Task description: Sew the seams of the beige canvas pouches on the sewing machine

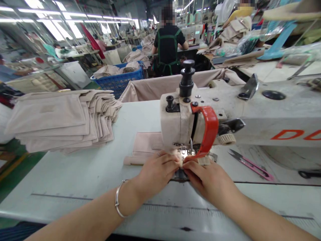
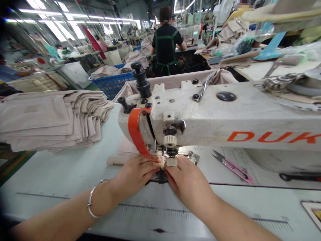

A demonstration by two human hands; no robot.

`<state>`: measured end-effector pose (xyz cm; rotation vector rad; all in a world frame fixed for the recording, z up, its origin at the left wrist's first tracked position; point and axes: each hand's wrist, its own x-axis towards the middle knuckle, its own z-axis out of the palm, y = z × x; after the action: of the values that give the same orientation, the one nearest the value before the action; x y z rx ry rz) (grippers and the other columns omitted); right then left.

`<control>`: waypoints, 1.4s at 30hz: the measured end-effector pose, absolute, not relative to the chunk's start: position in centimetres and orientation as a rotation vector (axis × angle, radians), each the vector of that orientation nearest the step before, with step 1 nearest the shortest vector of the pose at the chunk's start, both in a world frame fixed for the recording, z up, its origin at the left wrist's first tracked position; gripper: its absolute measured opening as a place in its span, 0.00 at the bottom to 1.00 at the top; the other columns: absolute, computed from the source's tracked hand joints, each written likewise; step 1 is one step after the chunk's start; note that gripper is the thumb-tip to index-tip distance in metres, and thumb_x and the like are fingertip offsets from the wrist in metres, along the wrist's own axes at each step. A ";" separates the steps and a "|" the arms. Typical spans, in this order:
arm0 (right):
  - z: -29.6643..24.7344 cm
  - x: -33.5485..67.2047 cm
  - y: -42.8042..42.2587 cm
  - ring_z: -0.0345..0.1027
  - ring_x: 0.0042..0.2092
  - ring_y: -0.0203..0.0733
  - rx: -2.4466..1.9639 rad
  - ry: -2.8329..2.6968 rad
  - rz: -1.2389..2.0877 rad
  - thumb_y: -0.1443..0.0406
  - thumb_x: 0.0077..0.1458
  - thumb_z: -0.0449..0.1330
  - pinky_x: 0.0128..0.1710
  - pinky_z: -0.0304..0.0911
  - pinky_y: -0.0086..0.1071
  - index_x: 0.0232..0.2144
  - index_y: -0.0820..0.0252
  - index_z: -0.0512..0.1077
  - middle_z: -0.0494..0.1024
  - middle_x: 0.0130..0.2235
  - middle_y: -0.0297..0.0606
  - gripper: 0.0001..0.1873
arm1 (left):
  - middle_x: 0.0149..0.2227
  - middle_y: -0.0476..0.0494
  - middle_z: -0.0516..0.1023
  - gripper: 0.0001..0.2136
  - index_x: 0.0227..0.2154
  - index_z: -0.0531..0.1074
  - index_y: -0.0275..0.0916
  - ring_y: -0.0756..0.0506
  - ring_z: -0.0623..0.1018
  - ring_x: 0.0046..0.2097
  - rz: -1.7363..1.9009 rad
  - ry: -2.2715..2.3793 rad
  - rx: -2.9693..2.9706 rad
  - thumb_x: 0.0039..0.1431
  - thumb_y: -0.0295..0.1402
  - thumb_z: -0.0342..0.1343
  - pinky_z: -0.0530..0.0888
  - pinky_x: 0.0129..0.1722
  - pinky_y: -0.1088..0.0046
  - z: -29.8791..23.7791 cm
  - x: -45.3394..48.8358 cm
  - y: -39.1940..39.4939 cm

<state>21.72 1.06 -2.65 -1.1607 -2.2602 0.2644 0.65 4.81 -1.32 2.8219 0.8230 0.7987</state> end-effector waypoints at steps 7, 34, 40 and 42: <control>-2.4 21.7 1.8 0.70 0.42 0.51 -1.221 -2.264 0.191 0.70 0.61 0.54 0.39 0.69 0.42 0.42 0.61 0.74 0.76 0.41 0.47 0.11 | 0.42 0.46 0.79 0.07 0.40 0.74 0.38 0.46 0.78 0.44 0.833 0.851 2.754 0.66 0.28 0.51 0.75 0.48 0.66 -1.6 1.0 6.1; -2.7 21.5 2.3 0.69 0.45 0.50 -1.249 -2.258 0.101 0.73 0.58 0.53 0.44 0.70 0.44 0.46 0.61 0.74 0.76 0.44 0.47 0.16 | 0.40 0.47 0.79 0.05 0.37 0.76 0.41 0.44 0.77 0.43 0.808 1.075 2.636 0.61 0.27 0.57 0.75 0.46 0.64 -2.3 1.4 7.3; -2.9 21.6 2.4 0.68 0.47 0.51 -1.241 -2.265 0.122 0.73 0.58 0.54 0.47 0.68 0.45 0.48 0.62 0.73 0.76 0.44 0.48 0.16 | 0.41 0.46 0.79 0.05 0.37 0.76 0.41 0.44 0.77 0.45 0.792 1.079 2.607 0.63 0.29 0.56 0.74 0.48 0.64 -2.4 1.3 7.3; -2.9 21.6 2.3 0.68 0.47 0.51 -1.247 -2.268 0.138 0.73 0.59 0.54 0.46 0.68 0.45 0.47 0.61 0.73 0.76 0.44 0.47 0.16 | 0.41 0.46 0.79 0.04 0.37 0.76 0.41 0.43 0.76 0.45 0.788 1.075 2.597 0.63 0.28 0.56 0.74 0.47 0.64 -2.3 1.3 7.3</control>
<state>21.57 2.32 -2.90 -1.2466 -2.2678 0.1377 1.31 7.30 -2.34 2.5974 1.0752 0.7876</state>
